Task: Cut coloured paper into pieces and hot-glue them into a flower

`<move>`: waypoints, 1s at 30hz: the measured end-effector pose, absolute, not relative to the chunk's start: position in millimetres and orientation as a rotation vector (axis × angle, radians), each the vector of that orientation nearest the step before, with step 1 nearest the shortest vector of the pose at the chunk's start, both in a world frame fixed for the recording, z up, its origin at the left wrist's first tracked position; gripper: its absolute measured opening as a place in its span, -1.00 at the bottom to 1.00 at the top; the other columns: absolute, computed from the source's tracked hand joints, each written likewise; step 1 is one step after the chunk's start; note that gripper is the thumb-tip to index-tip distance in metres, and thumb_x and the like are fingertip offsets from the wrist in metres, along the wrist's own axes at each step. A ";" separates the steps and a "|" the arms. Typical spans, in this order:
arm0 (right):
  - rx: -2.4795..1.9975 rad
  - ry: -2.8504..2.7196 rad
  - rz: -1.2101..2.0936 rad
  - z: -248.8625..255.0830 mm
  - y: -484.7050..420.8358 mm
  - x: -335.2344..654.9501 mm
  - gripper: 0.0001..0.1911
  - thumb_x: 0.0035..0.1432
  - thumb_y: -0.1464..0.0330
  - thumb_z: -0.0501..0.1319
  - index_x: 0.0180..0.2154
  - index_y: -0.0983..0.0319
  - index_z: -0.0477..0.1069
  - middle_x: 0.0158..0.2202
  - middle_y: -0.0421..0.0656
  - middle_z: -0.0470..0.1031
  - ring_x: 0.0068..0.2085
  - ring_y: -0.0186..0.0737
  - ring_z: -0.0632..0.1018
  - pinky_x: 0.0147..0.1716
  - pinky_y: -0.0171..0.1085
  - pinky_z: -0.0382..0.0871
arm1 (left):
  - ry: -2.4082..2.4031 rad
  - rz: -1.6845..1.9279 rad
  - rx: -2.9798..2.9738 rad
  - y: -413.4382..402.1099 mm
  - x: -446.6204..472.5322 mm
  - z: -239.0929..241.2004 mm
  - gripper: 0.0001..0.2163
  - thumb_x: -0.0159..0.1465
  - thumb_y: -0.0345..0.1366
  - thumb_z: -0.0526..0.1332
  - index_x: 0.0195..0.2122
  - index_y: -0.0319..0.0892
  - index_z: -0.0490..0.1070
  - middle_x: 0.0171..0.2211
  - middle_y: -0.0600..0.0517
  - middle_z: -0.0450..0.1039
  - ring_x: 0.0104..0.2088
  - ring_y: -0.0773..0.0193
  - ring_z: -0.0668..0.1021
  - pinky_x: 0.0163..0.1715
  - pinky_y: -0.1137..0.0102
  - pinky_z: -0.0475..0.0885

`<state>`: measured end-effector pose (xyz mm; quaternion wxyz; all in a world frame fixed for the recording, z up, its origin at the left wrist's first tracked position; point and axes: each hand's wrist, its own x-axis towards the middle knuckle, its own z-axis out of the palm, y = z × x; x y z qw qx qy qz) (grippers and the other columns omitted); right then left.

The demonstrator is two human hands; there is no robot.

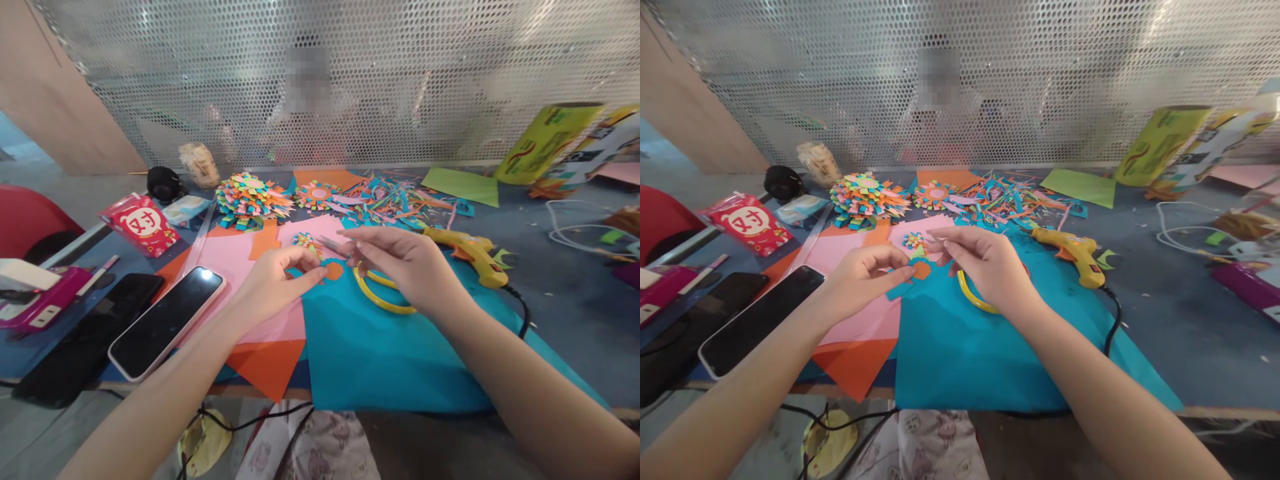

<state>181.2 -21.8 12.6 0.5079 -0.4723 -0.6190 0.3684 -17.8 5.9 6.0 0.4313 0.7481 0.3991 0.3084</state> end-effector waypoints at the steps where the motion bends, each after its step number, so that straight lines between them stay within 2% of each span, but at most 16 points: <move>1: -1.132 -1.473 0.919 13.4 -21.9 181.9 -0.85 0.09 0.29 0.31 -0.28 0.19 0.55 -0.38 -0.17 0.63 -0.40 -0.25 0.60 -0.40 -0.23 0.51 | 0.992 0.743 1.887 5.6 -17.3 5.7 -0.81 0.22 -0.17 0.26 -0.40 -0.19 0.47 -0.36 0.02 0.55 -0.32 0.29 0.54 -0.34 0.41 0.38; 3: -1.123 -1.422 0.971 14.3 -22.1 182.2 -0.83 0.04 0.28 0.36 -0.29 0.19 0.56 -0.39 -0.17 0.64 -0.39 -0.23 0.62 -0.40 -0.23 0.52 | 0.967 0.682 1.933 4.9 -16.1 4.5 -0.85 0.21 -0.23 0.27 -0.43 -0.19 0.46 -0.38 0.03 0.55 -0.33 0.30 0.54 -0.34 0.41 0.38; 9: -1.137 -1.369 0.991 12.2 -19.8 183.3 -0.70 -0.21 0.13 0.50 -0.50 0.18 0.55 -0.51 -0.16 0.61 -0.45 -0.16 0.61 -0.54 -0.25 0.42 | 0.933 0.630 1.991 7.1 -13.9 1.6 -0.87 0.21 -0.27 0.25 -0.44 -0.19 0.46 -0.43 0.07 0.51 -0.39 0.34 0.50 -0.36 0.44 0.36; 11: -1.126 -1.369 0.897 9.8 -17.2 184.8 -0.69 -0.27 0.12 0.52 -0.57 0.17 0.53 -0.49 -0.16 0.61 -0.36 -0.13 0.63 -0.43 -0.21 0.47 | 0.963 0.641 1.992 9.1 -13.7 2.0 -0.88 0.20 -0.31 0.25 -0.46 -0.20 0.44 -0.44 0.08 0.50 -0.41 0.35 0.48 -0.36 0.44 0.36; 15: -1.073 -1.364 0.838 6.8 -13.3 187.5 -0.71 -0.28 0.13 0.52 -0.61 0.15 0.54 -0.23 -0.11 0.65 -0.07 -0.05 0.60 -0.16 -0.15 0.50 | 0.988 0.640 1.966 11.3 -13.2 2.3 -0.88 0.19 -0.34 0.25 -0.48 -0.21 0.43 -0.46 0.08 0.49 -0.43 0.35 0.47 -0.37 0.44 0.35; 16: -1.046 -1.347 0.879 7.2 -13.4 187.8 -0.71 -0.26 0.13 0.52 -0.60 0.15 0.54 -0.24 -0.11 0.65 -0.10 -0.07 0.61 -0.18 -0.17 0.51 | 0.987 0.643 1.958 11.4 -13.2 2.1 -0.88 0.19 -0.33 0.25 -0.48 -0.21 0.42 -0.45 0.07 0.50 -0.43 0.35 0.48 -0.37 0.44 0.35; 18: -1.017 -1.315 0.988 9.6 -15.3 188.7 -0.70 -0.19 0.11 0.49 -0.46 0.16 0.58 -0.42 -0.16 0.63 -0.39 -0.20 0.62 -0.40 -0.23 0.51 | 0.985 0.657 1.945 11.6 -13.3 1.0 -0.88 0.19 -0.32 0.25 -0.46 -0.22 0.44 -0.44 0.06 0.50 -0.42 0.34 0.48 -0.38 0.44 0.35; 20: -1.030 -1.306 1.061 12.9 -18.1 190.4 -0.64 -0.02 0.09 0.40 -0.23 0.16 0.57 -0.71 -0.32 0.44 -0.73 -0.36 0.38 -0.71 -0.33 0.27 | 0.974 0.702 1.929 12.4 -13.7 -0.6 -0.89 0.19 -0.31 0.25 -0.44 -0.22 0.46 -0.43 0.05 0.50 -0.40 0.33 0.49 -0.37 0.44 0.36; 21: -1.042 -1.313 1.065 14.2 -19.2 191.6 -0.63 0.06 0.10 0.35 -0.14 0.16 0.54 -0.80 -0.40 0.29 -0.81 -0.41 0.23 -0.78 -0.36 0.14 | 0.961 0.736 1.915 13.2 -13.9 -1.5 -0.88 0.19 -0.29 0.26 -0.43 -0.22 0.46 -0.42 0.04 0.50 -0.39 0.33 0.49 -0.36 0.43 0.36; 22: -1.048 -1.329 1.046 15.1 -19.6 193.0 -0.64 0.10 0.12 0.33 -0.11 0.15 0.51 -0.83 -0.44 0.21 -0.82 -0.43 0.18 -0.78 -0.37 0.11 | 0.945 0.775 1.895 14.1 -14.1 -2.3 -0.88 0.18 -0.28 0.26 -0.43 -0.22 0.46 -0.42 0.04 0.49 -0.38 0.32 0.50 -0.35 0.43 0.36; 23: -1.038 -1.355 1.007 15.3 -19.5 194.3 -0.67 0.08 0.16 0.35 -0.12 0.13 0.49 -0.80 -0.43 0.24 -0.78 -0.41 0.25 -0.75 -0.37 0.18 | 0.928 0.815 1.869 15.1 -14.1 -2.9 -0.87 0.18 -0.27 0.26 -0.43 -0.22 0.45 -0.42 0.04 0.49 -0.37 0.32 0.50 -0.35 0.43 0.36; 24: -1.020 -1.395 0.957 14.7 -18.6 195.3 -0.65 0.02 0.21 0.40 -0.13 0.11 0.47 -0.69 -0.37 0.37 -0.67 -0.36 0.41 -0.65 -0.36 0.33 | 0.911 0.851 1.840 16.1 -14.1 -3.1 -0.86 0.18 -0.25 0.26 -0.43 -0.22 0.44 -0.42 0.05 0.48 -0.38 0.32 0.50 -0.35 0.43 0.37; 25: -1.007 -1.453 0.910 13.3 -17.4 195.6 -0.59 -0.07 0.26 0.45 -0.13 0.10 0.45 -0.50 -0.28 0.53 -0.47 -0.28 0.56 -0.49 -0.32 0.46 | 0.894 0.876 1.811 17.1 -14.0 -3.1 -0.85 0.18 -0.24 0.26 -0.43 -0.22 0.43 -0.43 0.05 0.47 -0.39 0.33 0.49 -0.36 0.43 0.37; 27: -1.005 -1.587 0.849 8.5 -14.6 193.7 -0.47 -0.13 0.29 0.47 -0.07 0.08 0.41 -0.07 -0.13 0.56 -0.08 -0.14 0.59 -0.19 -0.21 0.53 | 0.861 0.914 1.769 18.4 -13.6 -2.4 -0.85 0.18 -0.23 0.25 -0.42 -0.22 0.41 -0.45 0.06 0.45 -0.41 0.34 0.49 -0.38 0.44 0.36; 28: -1.016 -1.649 0.850 5.6 -13.5 191.5 -0.49 -0.08 0.27 0.43 -0.04 0.09 0.39 0.03 -0.09 0.52 -0.01 -0.11 0.57 -0.13 -0.17 0.52 | 0.846 0.929 1.761 18.6 -13.4 -2.0 -0.84 0.18 -0.22 0.25 -0.42 -0.22 0.41 -0.46 0.07 0.45 -0.42 0.34 0.48 -0.40 0.44 0.35; 30: -1.050 -1.732 0.894 0.1 -12.9 185.7 -0.65 0.08 0.19 0.31 -0.09 0.14 0.40 -0.06 -0.05 0.57 -0.11 -0.12 0.61 -0.14 -0.15 0.52 | 0.819 0.949 1.775 18.3 -13.2 -1.8 -0.82 0.19 -0.20 0.25 -0.43 -0.22 0.41 -0.47 0.07 0.44 -0.42 0.35 0.47 -0.41 0.45 0.34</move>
